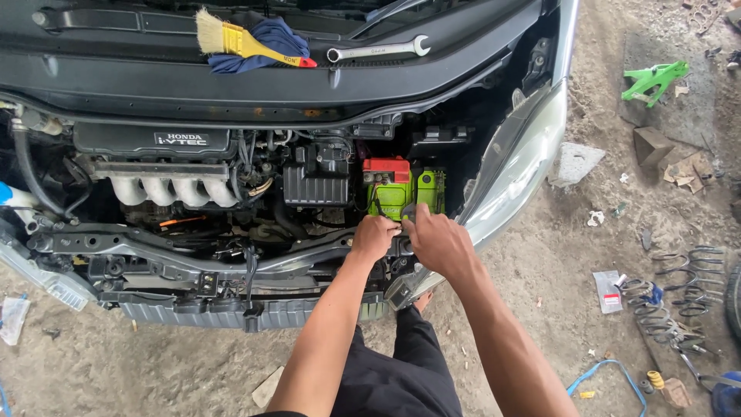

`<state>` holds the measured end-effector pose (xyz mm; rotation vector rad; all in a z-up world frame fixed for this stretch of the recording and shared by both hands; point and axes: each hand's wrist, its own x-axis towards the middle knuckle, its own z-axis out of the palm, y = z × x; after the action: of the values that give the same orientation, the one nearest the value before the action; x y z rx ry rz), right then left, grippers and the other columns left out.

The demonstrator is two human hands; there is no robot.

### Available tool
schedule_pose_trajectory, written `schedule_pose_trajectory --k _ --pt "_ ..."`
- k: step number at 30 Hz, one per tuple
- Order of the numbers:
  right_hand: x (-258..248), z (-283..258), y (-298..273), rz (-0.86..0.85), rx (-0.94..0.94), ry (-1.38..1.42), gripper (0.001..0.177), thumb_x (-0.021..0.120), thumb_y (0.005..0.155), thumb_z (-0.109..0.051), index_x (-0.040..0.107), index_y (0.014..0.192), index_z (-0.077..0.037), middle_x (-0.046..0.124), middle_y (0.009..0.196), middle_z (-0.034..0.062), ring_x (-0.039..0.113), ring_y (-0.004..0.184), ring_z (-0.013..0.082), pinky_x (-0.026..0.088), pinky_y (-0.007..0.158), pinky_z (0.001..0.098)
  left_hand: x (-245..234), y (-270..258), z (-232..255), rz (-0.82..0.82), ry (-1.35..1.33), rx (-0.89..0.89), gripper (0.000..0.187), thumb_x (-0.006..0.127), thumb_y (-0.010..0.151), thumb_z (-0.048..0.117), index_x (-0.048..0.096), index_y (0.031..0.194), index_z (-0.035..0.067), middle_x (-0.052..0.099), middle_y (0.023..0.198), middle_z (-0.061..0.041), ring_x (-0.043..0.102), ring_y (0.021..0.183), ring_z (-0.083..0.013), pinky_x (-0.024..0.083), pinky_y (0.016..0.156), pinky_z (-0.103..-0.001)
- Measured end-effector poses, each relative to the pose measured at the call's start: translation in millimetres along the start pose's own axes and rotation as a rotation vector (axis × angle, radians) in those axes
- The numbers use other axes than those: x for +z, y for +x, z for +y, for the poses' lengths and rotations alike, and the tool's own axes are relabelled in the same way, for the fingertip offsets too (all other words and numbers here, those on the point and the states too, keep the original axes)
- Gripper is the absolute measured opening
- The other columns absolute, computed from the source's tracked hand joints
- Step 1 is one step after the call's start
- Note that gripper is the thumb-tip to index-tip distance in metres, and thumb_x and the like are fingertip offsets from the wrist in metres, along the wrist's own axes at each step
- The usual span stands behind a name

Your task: The person uses a ratchet wrench to loosen and tighten bolts on the engine cover and surrounding components of a Honda i-VTEC engine. They then use a screwdriver to remove screws from the plastic cowl near the windshield and later work on the battery area.

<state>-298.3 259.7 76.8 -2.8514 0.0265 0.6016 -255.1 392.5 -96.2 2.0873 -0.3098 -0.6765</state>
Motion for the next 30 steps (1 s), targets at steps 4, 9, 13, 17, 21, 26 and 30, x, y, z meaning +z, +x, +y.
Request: schedule_pose_trajectory --k 4,9,13,17,21,26,30 --pt "-10 -7 -3 -0.001 0.119 0.004 0.064 0.025 0.109 -0.058 0.058 0.106 -0.003 0.071 0.084 0.0198 0.075 0.079 0.0435 0.059 0.072 0.0551 24 20 -34 0.005 0.048 -0.033 0.030 0.062 0.103 0.016 0.071 0.131 0.009 0.072 0.117 -0.026 0.075 0.091 -0.0391 0.069 0.071 -0.045" --pt "7 -3 5 0.066 0.016 0.151 0.034 0.042 0.104 -0.037 0.041 0.125 -0.010 0.067 0.101 0.0264 0.072 0.084 0.0516 0.056 0.075 0.0640 30 30 -48 0.045 0.011 -0.053 0.030 0.063 0.102 0.017 0.072 0.131 0.013 0.071 0.117 -0.028 0.074 0.094 -0.0411 0.069 0.072 -0.045" --pt "-4 -14 -3 0.101 0.128 0.004 0.051 0.032 0.110 -0.051 0.044 0.124 -0.003 0.068 0.080 0.0191 0.074 0.074 0.0440 0.059 0.070 0.0566 32 24 -44 0.059 0.074 -0.080 0.030 0.064 0.101 0.021 0.073 0.130 0.020 0.070 0.121 -0.026 0.073 0.099 -0.0420 0.067 0.075 -0.046" --pt "4 -6 2 0.091 0.086 0.013 0.045 0.033 0.106 -0.048 0.045 0.123 -0.008 0.067 0.095 0.0218 0.073 0.084 0.0476 0.057 0.076 0.0621 23 11 -25 0.052 -0.028 -0.062 0.033 0.058 0.105 0.014 0.069 0.136 0.014 0.069 0.125 -0.028 0.070 0.108 -0.0463 0.066 0.080 -0.049" --pt "1 -18 -5 0.107 0.168 -0.062 0.055 0.024 0.109 -0.058 0.046 0.116 -0.008 0.068 0.085 0.0185 0.074 0.082 0.0459 0.058 0.077 0.0589 35 21 -41 0.049 -0.073 -0.072 0.035 0.055 0.107 0.012 0.066 0.139 0.014 0.068 0.128 -0.027 0.069 0.111 -0.0452 0.066 0.080 -0.048" --pt "-3 -15 0 0.101 0.109 0.012 0.051 0.027 0.107 -0.049 0.046 0.125 -0.005 0.069 0.093 0.0235 0.074 0.086 0.0465 0.056 0.080 0.0609 28 19 -30 0.047 -0.027 -0.105 0.035 0.058 0.104 0.014 0.067 0.138 0.016 0.066 0.132 -0.026 0.068 0.114 -0.0441 0.065 0.084 -0.048" --pt "-1 -13 3 0.075 0.139 -0.106 0.059 0.024 0.107 -0.059 0.051 0.111 -0.006 0.070 0.082 0.0169 0.075 0.079 0.0439 0.057 0.078 0.0596 30 19 -29 0.032 -0.060 -0.081 0.035 0.055 0.106 0.009 0.065 0.139 0.010 0.066 0.130 -0.029 0.065 0.117 -0.0487 0.065 0.087 -0.053"
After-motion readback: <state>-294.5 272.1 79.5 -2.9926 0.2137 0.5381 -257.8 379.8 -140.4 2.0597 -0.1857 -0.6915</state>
